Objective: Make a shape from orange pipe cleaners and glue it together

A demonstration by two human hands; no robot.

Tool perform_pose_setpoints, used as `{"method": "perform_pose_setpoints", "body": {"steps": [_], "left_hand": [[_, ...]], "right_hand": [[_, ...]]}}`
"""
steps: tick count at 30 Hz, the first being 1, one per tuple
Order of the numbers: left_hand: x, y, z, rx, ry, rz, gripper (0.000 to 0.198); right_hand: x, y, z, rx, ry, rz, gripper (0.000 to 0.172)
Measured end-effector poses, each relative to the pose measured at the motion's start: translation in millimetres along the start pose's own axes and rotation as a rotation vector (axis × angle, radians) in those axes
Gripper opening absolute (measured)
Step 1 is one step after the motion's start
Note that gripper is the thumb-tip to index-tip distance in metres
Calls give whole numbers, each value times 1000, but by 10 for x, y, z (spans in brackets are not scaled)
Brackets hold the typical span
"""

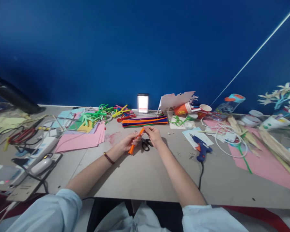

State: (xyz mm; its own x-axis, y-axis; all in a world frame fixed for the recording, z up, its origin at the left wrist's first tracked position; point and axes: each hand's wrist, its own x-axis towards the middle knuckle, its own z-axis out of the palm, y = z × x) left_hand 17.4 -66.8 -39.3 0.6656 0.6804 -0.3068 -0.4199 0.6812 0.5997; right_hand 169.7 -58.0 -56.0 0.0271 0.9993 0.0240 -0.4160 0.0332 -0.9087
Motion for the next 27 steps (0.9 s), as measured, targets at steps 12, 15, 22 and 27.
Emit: {"method": "perform_pose_setpoints", "body": {"steps": [12,15,22,27], "left_hand": [[-6,-7,25,97,30,63,15],[-37,-11,101,279,155,294,24],[7,-52,111,501,354,567,18],[39,-72,78,490,377,544,14]], "right_hand": [[10,20,-8,-71,1,-65,33],[9,-22,8,-5,18,-48,33],[-10,1,24,-57,21,-7,32],[-1,14,4,-43,44,-29,28]]}}
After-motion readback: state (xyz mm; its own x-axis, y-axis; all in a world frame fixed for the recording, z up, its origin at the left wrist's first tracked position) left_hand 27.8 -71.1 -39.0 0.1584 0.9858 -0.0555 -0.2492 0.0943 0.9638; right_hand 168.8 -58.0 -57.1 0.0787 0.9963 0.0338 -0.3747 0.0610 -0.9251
